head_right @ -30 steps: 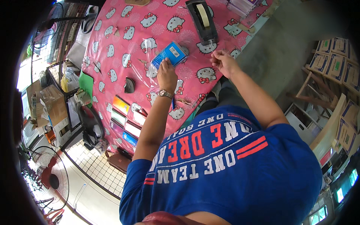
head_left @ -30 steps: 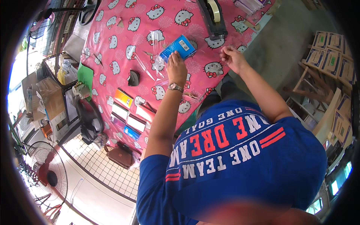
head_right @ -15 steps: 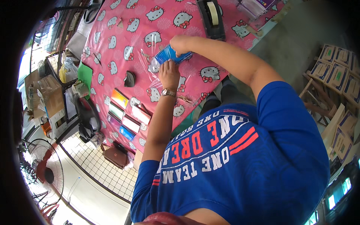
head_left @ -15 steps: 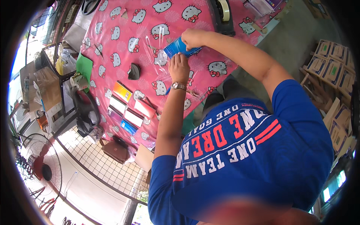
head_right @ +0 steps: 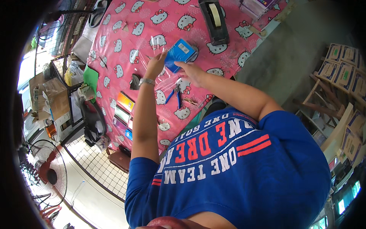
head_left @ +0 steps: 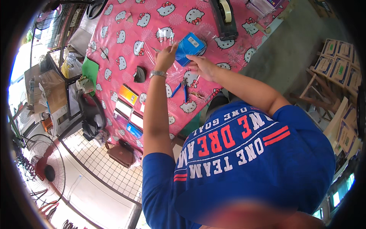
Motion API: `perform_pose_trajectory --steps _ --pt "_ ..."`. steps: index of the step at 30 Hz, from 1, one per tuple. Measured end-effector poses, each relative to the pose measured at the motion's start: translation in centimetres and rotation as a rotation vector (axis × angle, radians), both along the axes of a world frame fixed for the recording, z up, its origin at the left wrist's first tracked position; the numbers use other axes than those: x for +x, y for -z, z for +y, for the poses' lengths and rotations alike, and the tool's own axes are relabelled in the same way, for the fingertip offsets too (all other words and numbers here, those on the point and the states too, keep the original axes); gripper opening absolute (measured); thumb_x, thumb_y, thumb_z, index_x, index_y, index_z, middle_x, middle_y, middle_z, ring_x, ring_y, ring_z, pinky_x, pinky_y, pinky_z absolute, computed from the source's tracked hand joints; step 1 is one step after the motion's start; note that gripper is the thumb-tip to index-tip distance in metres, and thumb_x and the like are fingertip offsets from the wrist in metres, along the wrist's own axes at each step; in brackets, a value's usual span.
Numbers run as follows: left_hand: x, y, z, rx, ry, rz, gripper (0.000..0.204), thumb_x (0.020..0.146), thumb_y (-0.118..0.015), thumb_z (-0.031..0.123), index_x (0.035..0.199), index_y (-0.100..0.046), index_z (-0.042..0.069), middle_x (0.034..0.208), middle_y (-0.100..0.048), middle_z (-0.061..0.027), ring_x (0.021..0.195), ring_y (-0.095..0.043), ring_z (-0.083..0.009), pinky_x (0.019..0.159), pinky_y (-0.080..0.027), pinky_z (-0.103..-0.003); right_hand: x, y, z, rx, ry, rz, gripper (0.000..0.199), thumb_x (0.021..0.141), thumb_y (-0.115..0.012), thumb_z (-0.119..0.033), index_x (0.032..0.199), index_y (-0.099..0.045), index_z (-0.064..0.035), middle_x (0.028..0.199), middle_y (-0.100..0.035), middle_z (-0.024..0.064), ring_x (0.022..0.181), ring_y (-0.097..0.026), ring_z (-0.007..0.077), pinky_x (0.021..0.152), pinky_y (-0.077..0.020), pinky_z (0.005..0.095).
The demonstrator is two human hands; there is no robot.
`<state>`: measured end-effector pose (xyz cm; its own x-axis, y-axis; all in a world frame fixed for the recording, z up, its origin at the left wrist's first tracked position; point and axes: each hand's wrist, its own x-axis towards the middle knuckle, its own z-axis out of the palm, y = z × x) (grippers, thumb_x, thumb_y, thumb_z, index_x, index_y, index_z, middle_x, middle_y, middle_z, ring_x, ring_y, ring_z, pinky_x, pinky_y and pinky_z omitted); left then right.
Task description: The person places notebooks into plastic sleeves, applies tape to seal the sleeves, and then stacks the packaged notebooks into a cardboard box.
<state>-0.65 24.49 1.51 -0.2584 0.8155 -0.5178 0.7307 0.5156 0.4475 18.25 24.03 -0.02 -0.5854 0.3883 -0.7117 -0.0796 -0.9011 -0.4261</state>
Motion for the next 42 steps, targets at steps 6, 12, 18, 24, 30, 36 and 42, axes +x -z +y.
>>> perform_pose_trajectory --steps 6,12,18,24,30,36,42 --pt "-0.4 -6.2 -3.3 0.084 -0.298 -0.581 0.089 0.086 -0.032 0.07 0.113 -0.058 -0.01 0.093 -0.065 -0.0182 0.091 -0.06 -0.024 0.085 -0.043 -0.032 4.3 -8.6 3.3 0.407 -0.139 -0.129 0.061 0.084 -0.049 -0.061 0.107 -0.059 -0.0057 0.092 -0.055 0.0032 0.089 -0.051 0.016 0.078 -0.0415 0.0348" --pt "3.4 -5.4 -4.4 0.199 -0.008 -0.04 0.044 0.086 -0.055 0.045 0.097 -0.069 0.004 0.063 -0.063 -0.0143 0.063 -0.064 -0.0228 0.061 -0.047 -0.035 4.5 -5.8 5.1 1.047 -0.546 -0.39 0.061 0.085 -0.05 -0.057 0.102 -0.063 -0.0001 0.09 -0.061 0.0163 0.081 -0.061 0.0245 0.072 -0.0471 0.0367" --pt "4.0 -9.6 -6.6 0.34 -0.107 0.048 0.029 0.088 -0.055 0.026 0.09 -0.069 0.001 0.07 -0.065 -0.0153 0.059 -0.061 -0.0276 0.056 -0.047 -0.039 5.7 -11.3 7.4 1.592 -0.426 -0.497 0.024 0.082 -0.061 -0.014 0.103 -0.064 -0.0022 0.079 -0.063 0.0075 0.076 -0.061 0.0191 0.073 -0.0482 0.0332" --pt "-0.3 -0.5 -4.9 0.213 -0.432 -1.175 0.047 0.087 -0.053 0.016 0.131 -0.048 0.0 0.128 -0.054 -0.0083 0.111 -0.048 -0.0102 0.094 -0.034 -0.024 5.8 -2.7 9.7 1.208 -0.704 -0.092 0.048 0.087 -0.06 -0.012 0.133 -0.047 -0.0096 0.113 -0.056 0.0093 0.096 -0.056 0.0164 0.084 -0.0459 0.0307" --pt "0.9 1.5 -5.0 0.234 -0.379 -1.527 0.06 0.086 -0.062 0.034 0.131 -0.046 -0.002 0.132 -0.05 -0.0098 0.12 -0.046 -0.0191 0.102 -0.033 -0.034 6.7 -1.3 10.1 0.934 -0.699 0.168 0.05 0.087 -0.062 -0.014 0.134 -0.047 -0.0115 0.116 -0.055 0.0094 0.102 -0.054 0.017 0.087 -0.0449 0.0315" --pt "4.2 -6.1 -5.5 0.872 0.064 -0.468 0.059 0.074 -0.072 0.042 0.117 -0.055 0.007 0.138 -0.042 -0.0103 0.13 -0.035 -0.0283 0.109 -0.024 -0.045 5.3 -1.7 9.6 1.073 -0.719 -0.015 0.062 0.08 -0.07 -0.032 0.134 -0.047 -0.0105 0.121 -0.055 0.01 0.098 -0.054 0.0207 0.087 -0.0451 0.0326" --pt "7.2 -9.0 -6.3 0.613 0.45 0.493 0.015 0.071 -0.072 0.018 0.085 -0.068 0.017 0.132 -0.048 -0.0049 0.133 -0.03 -0.0316 0.11 -0.017 -0.051 5.7 -2.3 10.0 1.007 -0.716 -0.032 0.063 0.079 -0.071 -0.03 0.135 -0.046 -0.0131 0.123 -0.052 0.0081 0.097 -0.053 0.0175 0.082 -0.0464 0.0322"
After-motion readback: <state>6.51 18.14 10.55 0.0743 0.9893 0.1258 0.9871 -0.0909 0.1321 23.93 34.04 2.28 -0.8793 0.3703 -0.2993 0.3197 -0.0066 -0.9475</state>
